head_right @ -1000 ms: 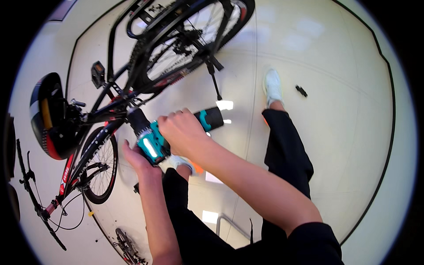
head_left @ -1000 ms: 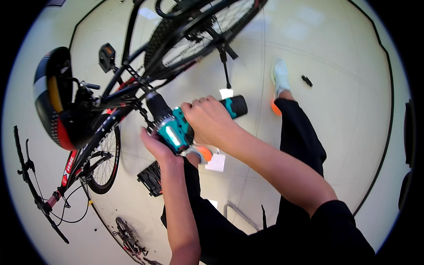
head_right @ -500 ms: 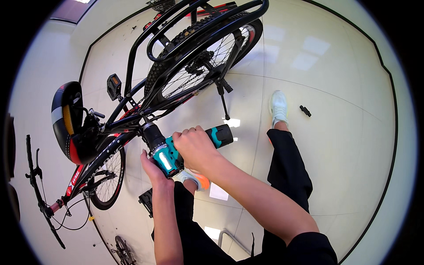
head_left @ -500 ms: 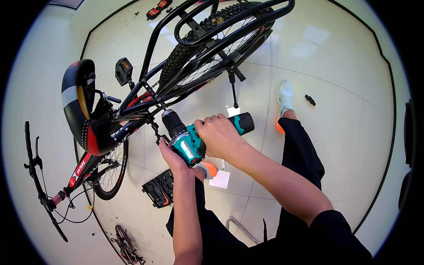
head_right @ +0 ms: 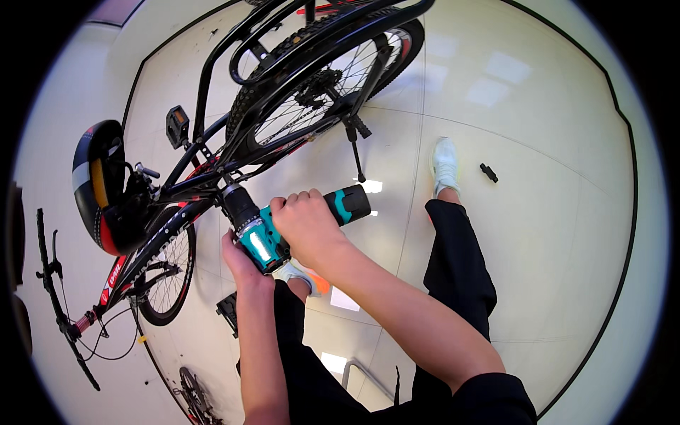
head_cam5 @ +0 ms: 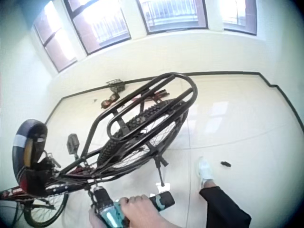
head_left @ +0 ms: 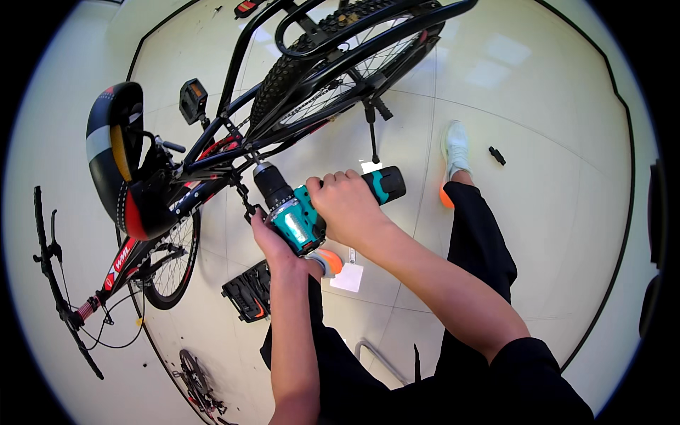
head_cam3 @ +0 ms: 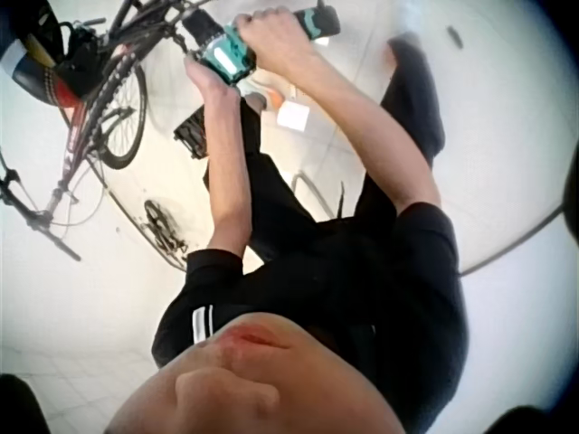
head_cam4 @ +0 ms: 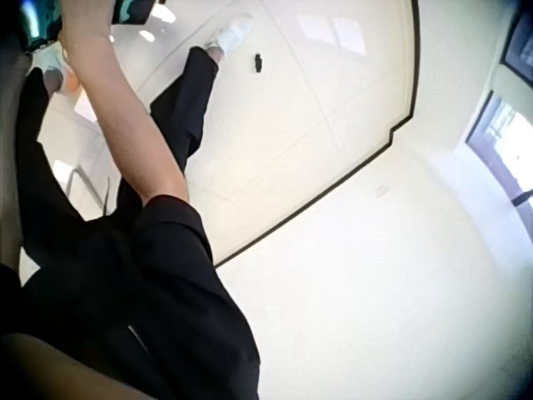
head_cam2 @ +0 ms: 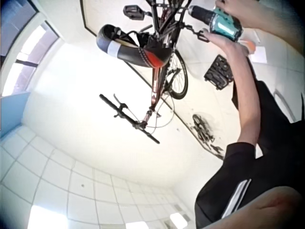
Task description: The person uses a cordless drill to tighten bolts on the rear and front parts of a bicycle. They reposition the bicycle multiple times to access different areas and continue securing components.
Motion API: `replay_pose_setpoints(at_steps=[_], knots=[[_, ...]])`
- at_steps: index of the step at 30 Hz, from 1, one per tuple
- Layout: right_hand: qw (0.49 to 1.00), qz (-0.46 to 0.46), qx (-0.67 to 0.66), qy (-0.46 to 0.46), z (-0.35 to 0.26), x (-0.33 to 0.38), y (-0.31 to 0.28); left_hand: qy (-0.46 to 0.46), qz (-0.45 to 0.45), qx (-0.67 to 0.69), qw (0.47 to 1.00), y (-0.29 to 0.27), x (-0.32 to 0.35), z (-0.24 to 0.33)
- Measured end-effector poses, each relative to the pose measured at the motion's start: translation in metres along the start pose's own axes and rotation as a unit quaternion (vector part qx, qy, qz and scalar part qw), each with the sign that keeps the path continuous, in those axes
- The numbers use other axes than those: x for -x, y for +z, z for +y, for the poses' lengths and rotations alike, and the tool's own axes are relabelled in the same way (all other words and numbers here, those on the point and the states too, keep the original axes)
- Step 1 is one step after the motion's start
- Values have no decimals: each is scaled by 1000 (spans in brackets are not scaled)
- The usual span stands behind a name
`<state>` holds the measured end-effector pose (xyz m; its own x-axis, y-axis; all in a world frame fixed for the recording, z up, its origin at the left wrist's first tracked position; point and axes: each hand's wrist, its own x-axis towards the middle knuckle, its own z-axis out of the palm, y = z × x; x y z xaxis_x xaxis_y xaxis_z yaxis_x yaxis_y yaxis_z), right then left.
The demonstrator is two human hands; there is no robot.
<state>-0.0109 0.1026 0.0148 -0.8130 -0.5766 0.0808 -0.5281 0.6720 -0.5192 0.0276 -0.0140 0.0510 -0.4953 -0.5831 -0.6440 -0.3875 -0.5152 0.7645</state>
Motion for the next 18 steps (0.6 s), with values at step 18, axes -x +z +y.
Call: replay_pose_setpoints(at_steps=[18], knots=[[996,-89,-6,-22,10,-12,-17,-34,26,30,999,12,5,5]])
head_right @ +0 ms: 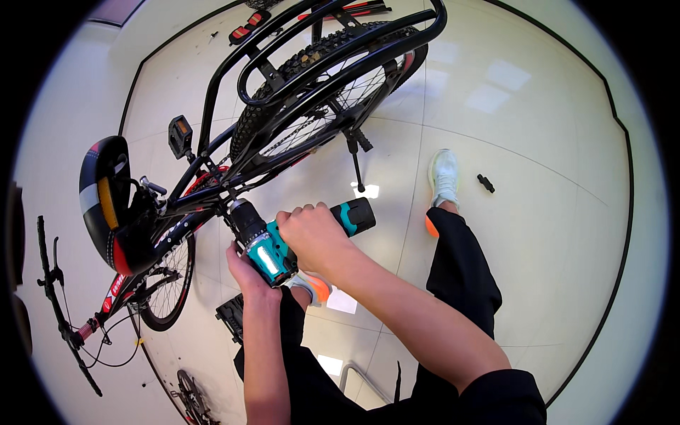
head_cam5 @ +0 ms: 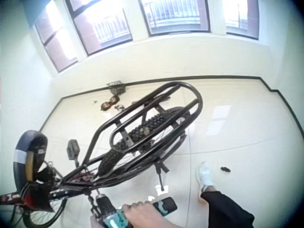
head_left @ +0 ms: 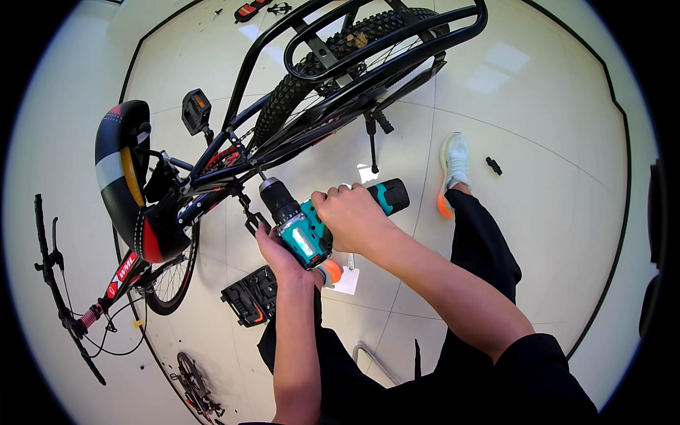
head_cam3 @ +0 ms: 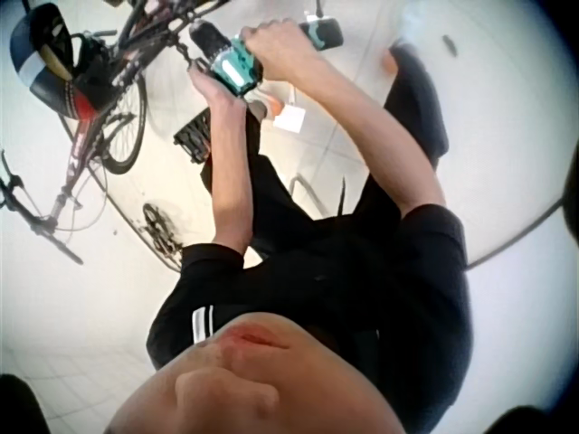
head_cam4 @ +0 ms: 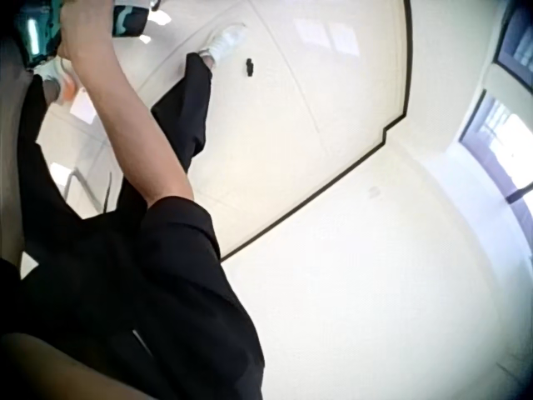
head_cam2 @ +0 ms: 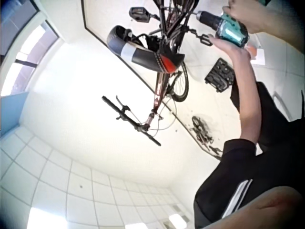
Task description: The person uses a cordless drill to tighten bolts on the rear and front parts of a bicycle. They reposition the bicycle multiple times to access different areas and continue securing components.
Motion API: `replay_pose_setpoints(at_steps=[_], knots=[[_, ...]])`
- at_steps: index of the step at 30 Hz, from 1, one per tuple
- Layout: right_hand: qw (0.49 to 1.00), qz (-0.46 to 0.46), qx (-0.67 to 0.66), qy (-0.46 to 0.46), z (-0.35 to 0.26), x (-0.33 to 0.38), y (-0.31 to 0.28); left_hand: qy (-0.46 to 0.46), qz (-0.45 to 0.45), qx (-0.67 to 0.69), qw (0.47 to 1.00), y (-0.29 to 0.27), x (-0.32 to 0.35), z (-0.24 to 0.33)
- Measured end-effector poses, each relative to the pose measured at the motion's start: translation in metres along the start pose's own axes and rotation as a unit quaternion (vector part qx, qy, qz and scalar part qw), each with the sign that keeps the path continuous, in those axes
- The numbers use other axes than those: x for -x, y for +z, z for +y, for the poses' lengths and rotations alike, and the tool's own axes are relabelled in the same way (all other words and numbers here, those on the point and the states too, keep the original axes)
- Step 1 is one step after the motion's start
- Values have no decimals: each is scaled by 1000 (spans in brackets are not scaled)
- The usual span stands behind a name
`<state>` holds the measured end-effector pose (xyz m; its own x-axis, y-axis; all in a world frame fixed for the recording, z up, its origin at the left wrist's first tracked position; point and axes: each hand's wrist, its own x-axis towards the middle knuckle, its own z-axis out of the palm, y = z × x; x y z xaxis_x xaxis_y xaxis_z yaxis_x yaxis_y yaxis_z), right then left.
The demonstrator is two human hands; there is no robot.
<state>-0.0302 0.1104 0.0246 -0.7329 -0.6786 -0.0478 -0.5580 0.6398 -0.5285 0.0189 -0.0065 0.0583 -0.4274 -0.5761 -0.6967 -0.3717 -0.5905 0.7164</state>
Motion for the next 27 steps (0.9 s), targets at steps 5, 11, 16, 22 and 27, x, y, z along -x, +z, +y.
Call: replay_pose_setpoints(at_steps=[5,11,16,22,27], knots=[[999,21,50,-3,3,-1,2,-16,7,26,1000,7,0,-8],[999,12,47,-2,8,-3,-2,-29,-2,47,998,12,1,-9],[998,21,54,-9,10,-5,1,-36,-13,59,998,8,-7,-14],[999,11,46,-12,9,-4,-3,-49,-16,62,997,8,-3,-10],[999,6,37,-8,7,-4,-1,-49,-16,59,997,6,-2,-7]])
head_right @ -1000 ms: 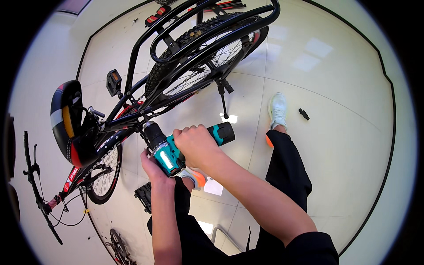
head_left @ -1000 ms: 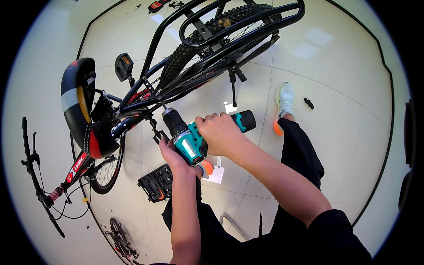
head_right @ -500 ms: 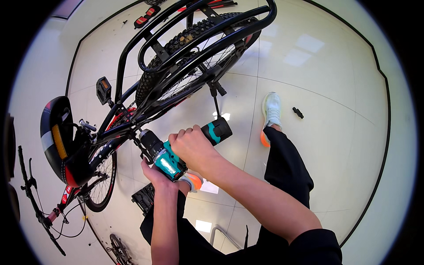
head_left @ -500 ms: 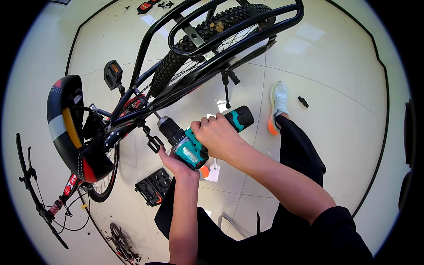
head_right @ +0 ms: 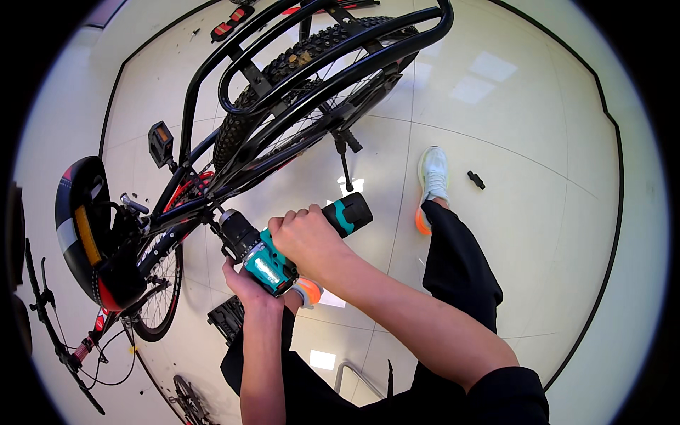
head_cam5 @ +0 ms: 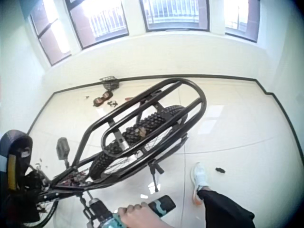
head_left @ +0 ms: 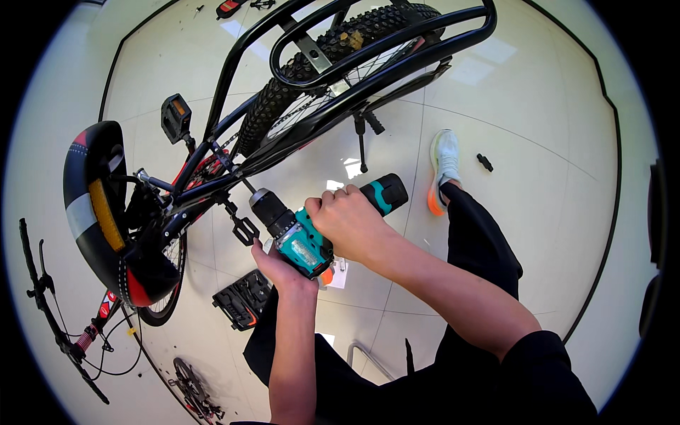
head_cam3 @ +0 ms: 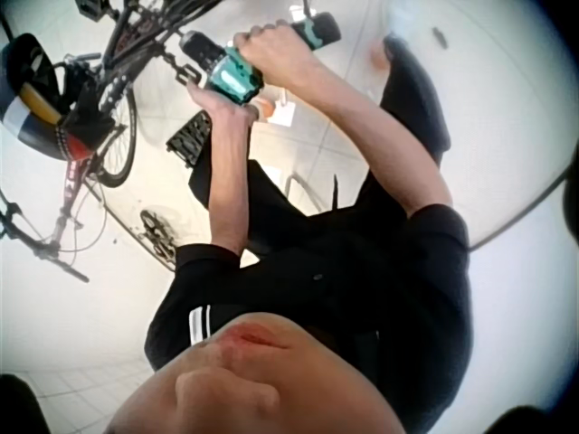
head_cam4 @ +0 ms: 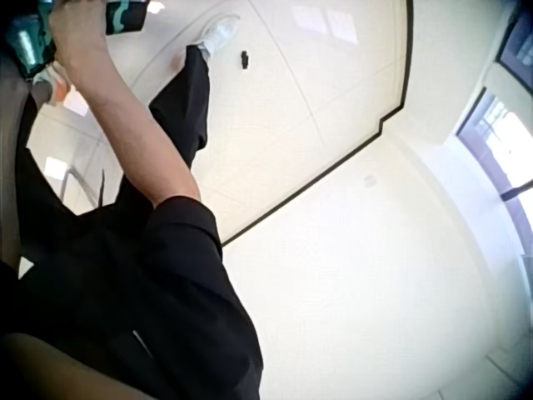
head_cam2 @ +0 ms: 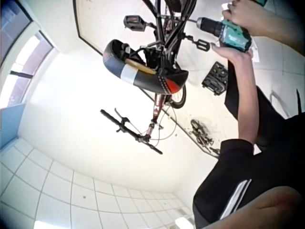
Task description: The person uses a cordless drill to tighten bolts on the rear and front parts of a bicycle. They reposition the bicycle multiple times to access different areas and continue securing components.
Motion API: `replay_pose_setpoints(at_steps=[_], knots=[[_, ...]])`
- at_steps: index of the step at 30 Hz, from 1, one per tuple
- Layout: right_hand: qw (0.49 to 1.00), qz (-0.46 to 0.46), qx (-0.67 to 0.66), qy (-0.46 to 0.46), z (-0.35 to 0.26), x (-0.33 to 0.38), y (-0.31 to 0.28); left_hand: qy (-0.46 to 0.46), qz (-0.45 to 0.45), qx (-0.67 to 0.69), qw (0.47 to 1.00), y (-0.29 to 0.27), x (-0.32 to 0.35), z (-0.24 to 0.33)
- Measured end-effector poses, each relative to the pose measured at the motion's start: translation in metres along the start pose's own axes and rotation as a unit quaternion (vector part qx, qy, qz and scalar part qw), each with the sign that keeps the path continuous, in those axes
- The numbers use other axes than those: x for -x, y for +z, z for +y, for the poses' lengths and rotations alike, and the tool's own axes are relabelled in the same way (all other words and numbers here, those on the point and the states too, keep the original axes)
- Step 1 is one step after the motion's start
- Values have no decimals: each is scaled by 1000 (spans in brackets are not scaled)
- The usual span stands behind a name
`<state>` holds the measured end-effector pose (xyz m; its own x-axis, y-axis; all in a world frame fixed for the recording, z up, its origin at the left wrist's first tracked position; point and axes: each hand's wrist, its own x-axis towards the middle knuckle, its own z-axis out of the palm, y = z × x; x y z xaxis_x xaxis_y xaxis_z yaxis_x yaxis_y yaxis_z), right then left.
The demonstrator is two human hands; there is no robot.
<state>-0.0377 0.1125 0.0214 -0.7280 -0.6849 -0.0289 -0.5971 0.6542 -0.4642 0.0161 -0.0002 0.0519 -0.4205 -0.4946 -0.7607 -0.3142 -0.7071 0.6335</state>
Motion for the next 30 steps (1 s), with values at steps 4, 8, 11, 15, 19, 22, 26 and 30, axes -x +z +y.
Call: replay_pose_setpoints(at_steps=[4,8,11,15,19,22,26,30], knots=[[1000,-7,-13,5,-3,0,2,0,-4,-6,1000,1,4,5],[1000,-11,-15,12,-6,0,5,-4,8,-13,1000,-1,4,7],[1000,-16,-19,15,-9,1,4,-6,-1,-16,1000,-8,1,9],[999,-29,-28,16,-11,1,2,-7,1,-13,1000,-8,2,11],[999,-20,-39,22,-14,2,6,-8,32,-21,999,3,13,15],[999,-8,-45,25,-16,2,10,-10,30,-26,999,6,19,18],[999,5,-44,32,-19,3,13,-14,4,-32,999,2,19,20],[998,-4,-49,31,-21,3,12,-5,15,-47,999,-1,18,21]])
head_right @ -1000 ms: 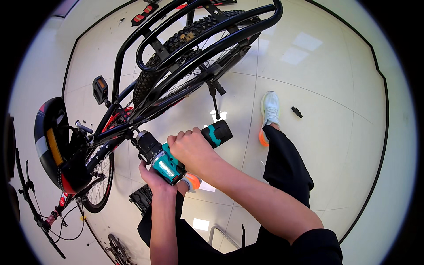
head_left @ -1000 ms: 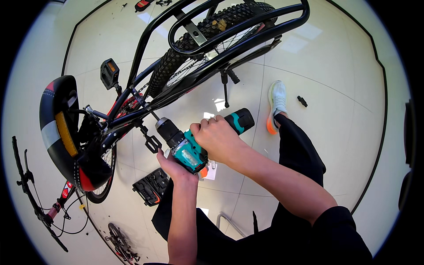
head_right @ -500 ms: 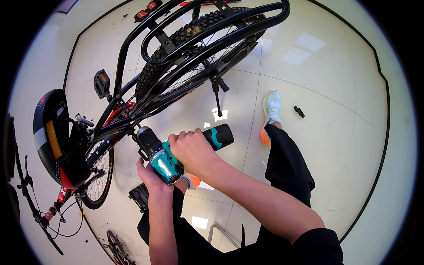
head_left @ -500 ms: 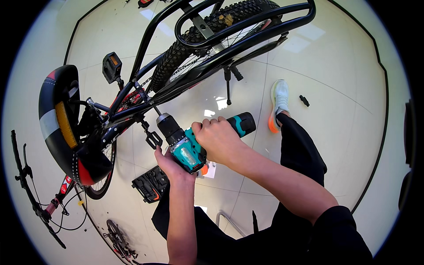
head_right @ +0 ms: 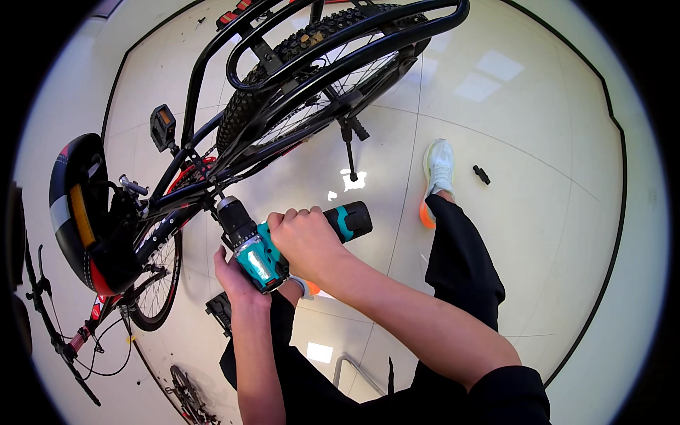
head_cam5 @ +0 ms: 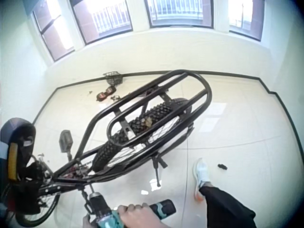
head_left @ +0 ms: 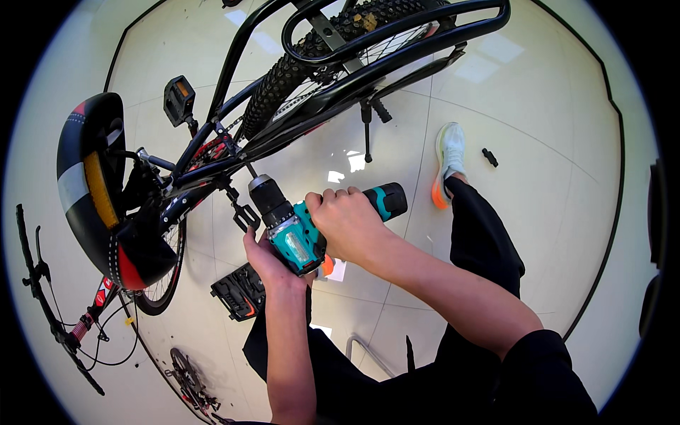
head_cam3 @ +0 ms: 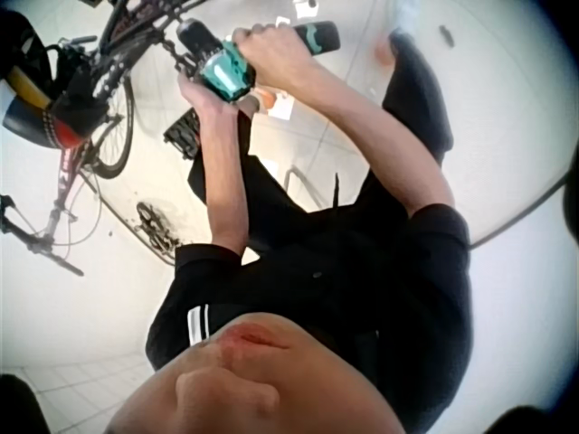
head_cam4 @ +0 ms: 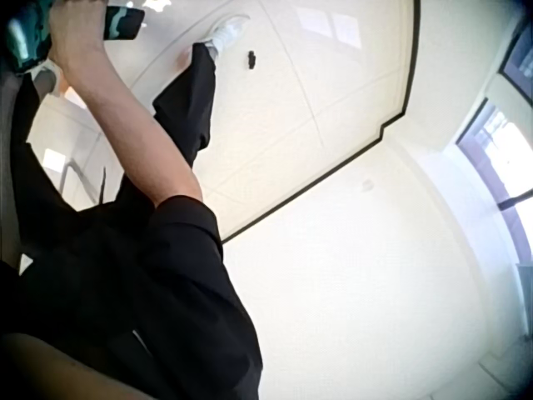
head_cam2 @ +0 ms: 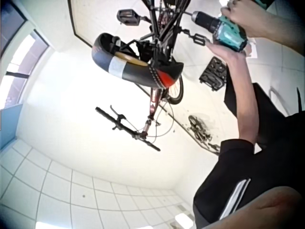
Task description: The person uses a cordless drill to tighten bolts on the rear and front parts of a bicycle. They reposition the bicycle multiple times to access different areas and continue securing components.
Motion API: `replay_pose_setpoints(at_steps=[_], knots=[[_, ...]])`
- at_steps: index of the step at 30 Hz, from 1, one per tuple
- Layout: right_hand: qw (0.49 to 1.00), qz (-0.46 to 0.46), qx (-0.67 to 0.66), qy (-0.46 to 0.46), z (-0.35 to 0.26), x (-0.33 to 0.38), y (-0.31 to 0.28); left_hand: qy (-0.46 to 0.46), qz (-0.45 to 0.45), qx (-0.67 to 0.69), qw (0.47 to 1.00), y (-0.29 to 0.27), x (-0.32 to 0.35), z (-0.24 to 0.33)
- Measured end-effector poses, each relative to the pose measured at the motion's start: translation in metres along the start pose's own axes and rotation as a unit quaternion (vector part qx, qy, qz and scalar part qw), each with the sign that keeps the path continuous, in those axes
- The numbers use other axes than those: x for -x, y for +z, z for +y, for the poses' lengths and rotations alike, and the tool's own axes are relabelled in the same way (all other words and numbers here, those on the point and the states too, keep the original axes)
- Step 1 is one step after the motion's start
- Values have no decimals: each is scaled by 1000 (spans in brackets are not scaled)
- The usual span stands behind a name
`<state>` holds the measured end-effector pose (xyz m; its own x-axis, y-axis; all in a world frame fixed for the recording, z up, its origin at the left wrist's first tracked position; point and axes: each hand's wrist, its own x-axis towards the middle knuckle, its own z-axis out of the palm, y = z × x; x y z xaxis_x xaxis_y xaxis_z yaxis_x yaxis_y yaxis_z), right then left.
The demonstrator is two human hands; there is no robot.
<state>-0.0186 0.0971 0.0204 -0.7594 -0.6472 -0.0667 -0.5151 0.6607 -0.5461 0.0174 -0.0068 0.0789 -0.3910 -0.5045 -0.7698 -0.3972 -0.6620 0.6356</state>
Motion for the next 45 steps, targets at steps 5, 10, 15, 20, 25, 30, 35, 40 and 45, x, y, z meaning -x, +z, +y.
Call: replay_pose_setpoints(at_steps=[5,10,15,20,25,30,35,40,45], knots=[[1000,5,-5,2,-1,0,2,3,1,2,1000,-4,-5,0],[1000,10,13,2,0,2,-6,-7,-33,10,999,-2,-3,-2],[1000,17,-11,2,4,2,0,-1,-34,5,999,1,-1,-3],[1000,6,-11,7,2,0,6,14,-32,-8,999,-3,-7,-4],[1000,5,-12,8,2,0,4,27,-32,-11,999,-7,-11,-6],[1000,12,-16,7,2,1,3,22,-33,-4,999,-7,-11,-7],[1000,23,-16,7,0,2,4,20,-26,-1,999,-8,-13,-6],[999,22,-21,10,0,4,3,26,-40,2,999,-13,-16,-8],[1000,27,-6,8,-1,4,4,24,-27,3,999,-10,-12,-8]])
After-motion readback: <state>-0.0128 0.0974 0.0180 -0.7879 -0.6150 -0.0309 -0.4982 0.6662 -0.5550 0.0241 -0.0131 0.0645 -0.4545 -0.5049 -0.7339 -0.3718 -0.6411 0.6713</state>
